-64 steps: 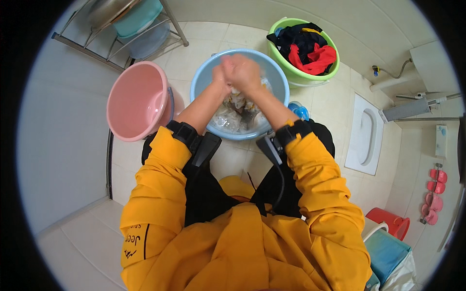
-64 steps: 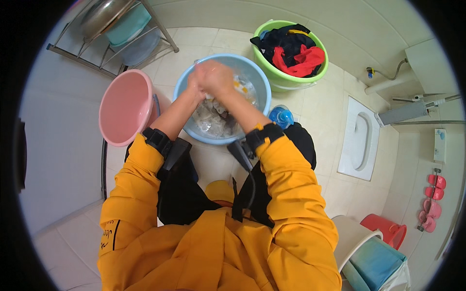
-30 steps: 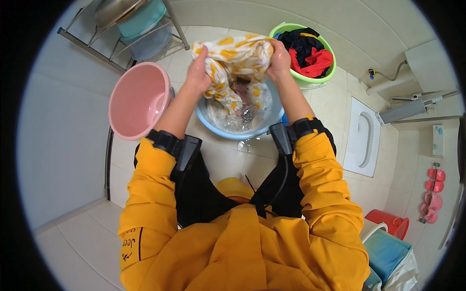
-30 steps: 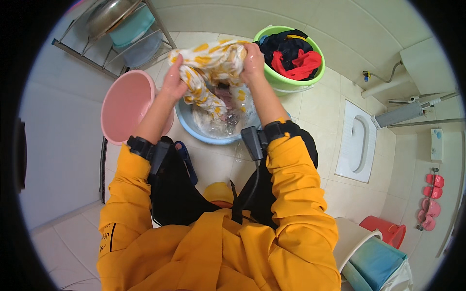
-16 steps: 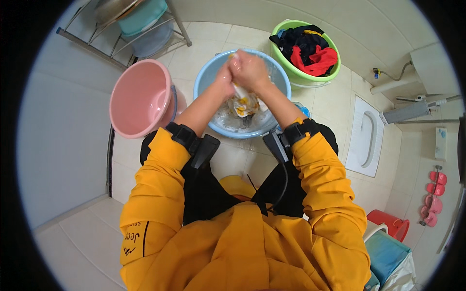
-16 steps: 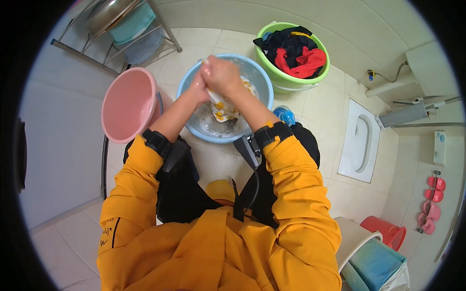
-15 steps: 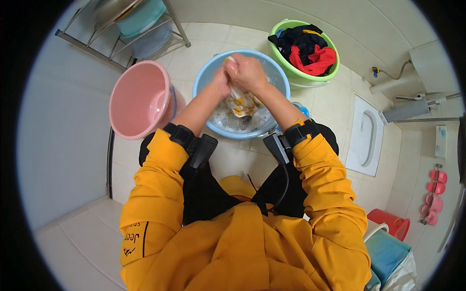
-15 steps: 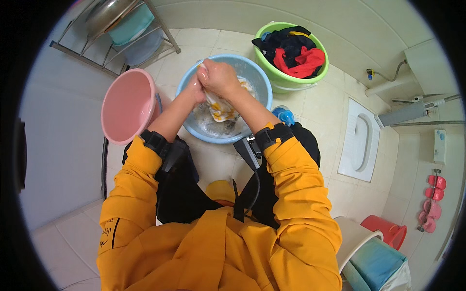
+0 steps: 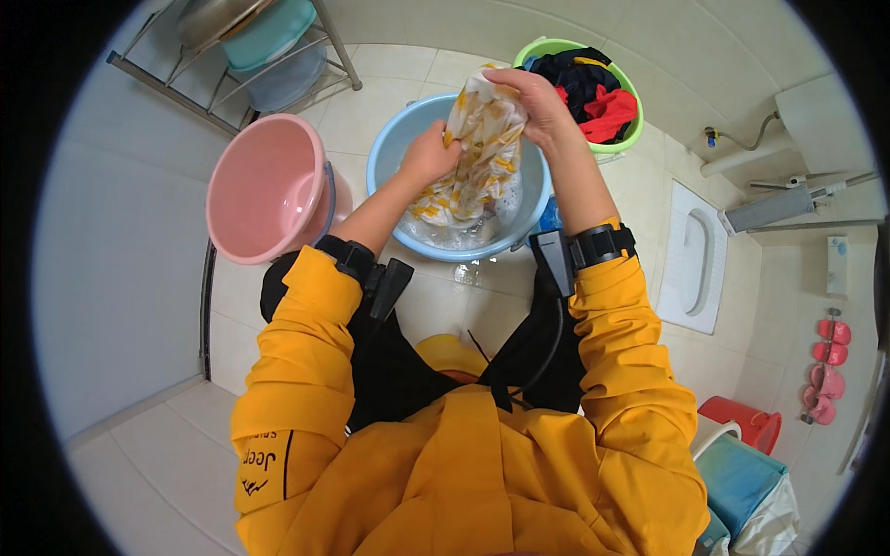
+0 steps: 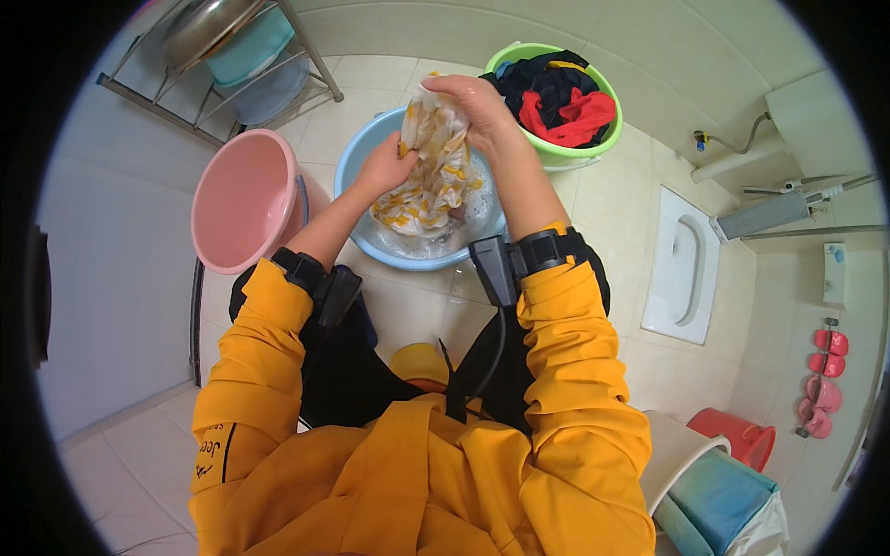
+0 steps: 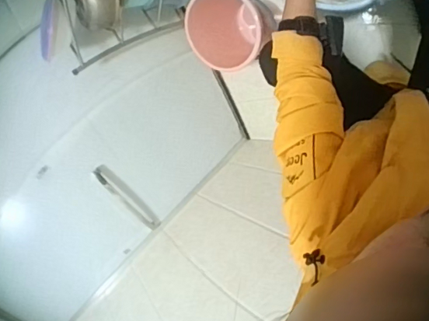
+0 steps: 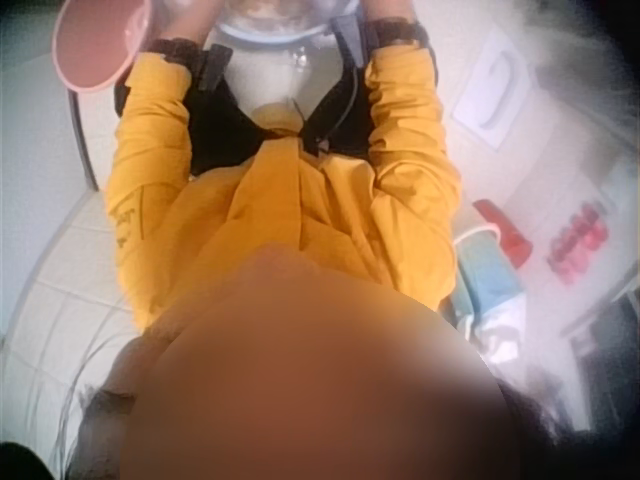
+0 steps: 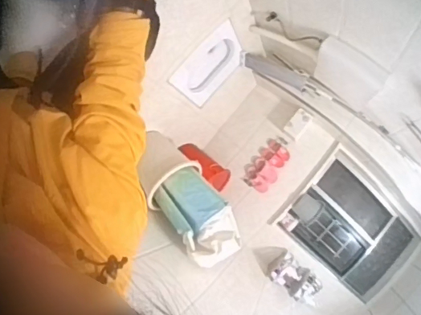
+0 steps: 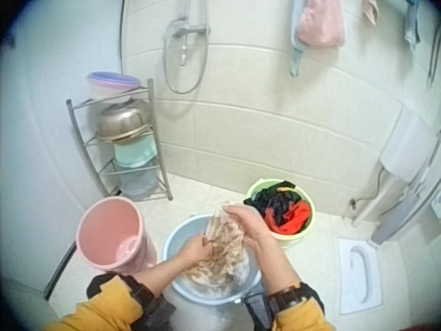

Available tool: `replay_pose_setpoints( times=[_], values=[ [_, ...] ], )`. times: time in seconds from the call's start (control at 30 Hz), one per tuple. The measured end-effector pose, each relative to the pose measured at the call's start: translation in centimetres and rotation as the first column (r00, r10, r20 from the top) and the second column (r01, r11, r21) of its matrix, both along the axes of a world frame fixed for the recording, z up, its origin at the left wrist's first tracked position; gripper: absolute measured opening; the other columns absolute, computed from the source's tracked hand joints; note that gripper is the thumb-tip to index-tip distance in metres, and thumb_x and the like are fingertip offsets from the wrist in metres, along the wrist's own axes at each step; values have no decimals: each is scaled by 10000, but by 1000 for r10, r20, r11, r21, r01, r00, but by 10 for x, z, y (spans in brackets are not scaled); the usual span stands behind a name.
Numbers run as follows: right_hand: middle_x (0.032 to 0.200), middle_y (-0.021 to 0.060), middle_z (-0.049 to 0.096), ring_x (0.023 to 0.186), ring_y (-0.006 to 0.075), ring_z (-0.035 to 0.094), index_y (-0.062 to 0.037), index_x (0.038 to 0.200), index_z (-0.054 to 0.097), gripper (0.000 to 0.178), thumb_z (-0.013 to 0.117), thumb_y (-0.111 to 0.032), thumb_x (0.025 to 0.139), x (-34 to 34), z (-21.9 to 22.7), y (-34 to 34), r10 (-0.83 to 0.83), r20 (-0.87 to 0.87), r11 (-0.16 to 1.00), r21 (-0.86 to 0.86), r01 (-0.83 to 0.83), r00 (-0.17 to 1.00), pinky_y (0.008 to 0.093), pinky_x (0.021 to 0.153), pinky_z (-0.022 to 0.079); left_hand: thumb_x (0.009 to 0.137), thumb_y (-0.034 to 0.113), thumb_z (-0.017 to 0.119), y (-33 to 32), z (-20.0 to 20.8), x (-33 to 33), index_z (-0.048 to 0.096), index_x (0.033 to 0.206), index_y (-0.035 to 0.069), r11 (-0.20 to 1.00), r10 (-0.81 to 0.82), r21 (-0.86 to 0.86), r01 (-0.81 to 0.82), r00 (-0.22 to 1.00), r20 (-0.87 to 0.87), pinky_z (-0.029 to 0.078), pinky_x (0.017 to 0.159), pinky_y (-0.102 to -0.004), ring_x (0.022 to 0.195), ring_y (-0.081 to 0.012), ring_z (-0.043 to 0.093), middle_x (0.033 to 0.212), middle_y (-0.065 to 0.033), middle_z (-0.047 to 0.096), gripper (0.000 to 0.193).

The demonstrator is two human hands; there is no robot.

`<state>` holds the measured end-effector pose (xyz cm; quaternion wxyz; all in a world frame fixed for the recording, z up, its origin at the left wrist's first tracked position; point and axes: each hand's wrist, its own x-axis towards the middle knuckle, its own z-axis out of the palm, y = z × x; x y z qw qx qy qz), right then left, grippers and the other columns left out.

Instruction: The person sits on a low stool and hand-washes a patterned cloth in a blue basin filled with soapy water. They repeatedly submerge, scrub, wring, and rinse the cloth, then transfer it to a pink basin.

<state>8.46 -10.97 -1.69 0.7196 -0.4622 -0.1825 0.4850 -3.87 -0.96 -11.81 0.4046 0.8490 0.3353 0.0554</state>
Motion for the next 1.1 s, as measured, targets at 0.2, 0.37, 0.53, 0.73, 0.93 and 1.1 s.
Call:
replay_pose_setpoints(
  times=[0.2,0.37,0.53,0.73,0.93,1.1],
  values=[
    [859,72,574,750,155,571,31,948,517,290,567,8,664,14,8,-17,137,155,987,63,-148,978,270,688,465,690,226,580,11,-4,-1,401,1086,36,968,190,-224,-111,910,368,421,767,-394,839,-333,532,949,-160,531,475],
    [891,78,563,807,154,557,35,991,500,341,544,39,652,1,19,-12,137,17,960,246,-137,990,259,734,452,608,344,672,-15,5,-3,251,1238,35,897,17,435,-79,989,145,406,835,-389,904,-373,494,1148,-211,377,819],
    [912,65,558,828,150,550,33,1012,492,370,548,42,646,-6,25,-16,200,58,945,251,-208,978,254,764,439,669,262,602,-17,7,6,195,1263,-13,977,202,97,-189,969,-143,409,824,-411,950,-360,515,1089,-238,465,771],
    [994,98,553,903,183,541,-3,1084,477,455,559,-1,637,27,-3,-21,184,711,973,-228,-25,679,278,787,435,737,174,464,36,30,-9,423,1149,-25,924,208,366,-116,952,-224,445,740,-408,851,-367,558,915,-206,583,460],
    [931,189,569,882,333,552,-20,1026,499,416,603,-86,629,19,-83,-21,420,886,726,-199,658,-196,363,744,463,754,74,439,86,102,-43,586,849,-7,893,429,-330,-307,802,414,489,628,-313,750,-260,596,839,-165,607,193],
    [800,165,574,741,320,585,7,994,481,278,483,-128,752,22,-129,-19,595,640,477,-768,428,486,385,640,492,783,-15,382,87,130,-61,551,887,-22,718,679,-647,-256,462,571,496,603,-272,741,-205,587,840,-122,596,199]
  ],
)
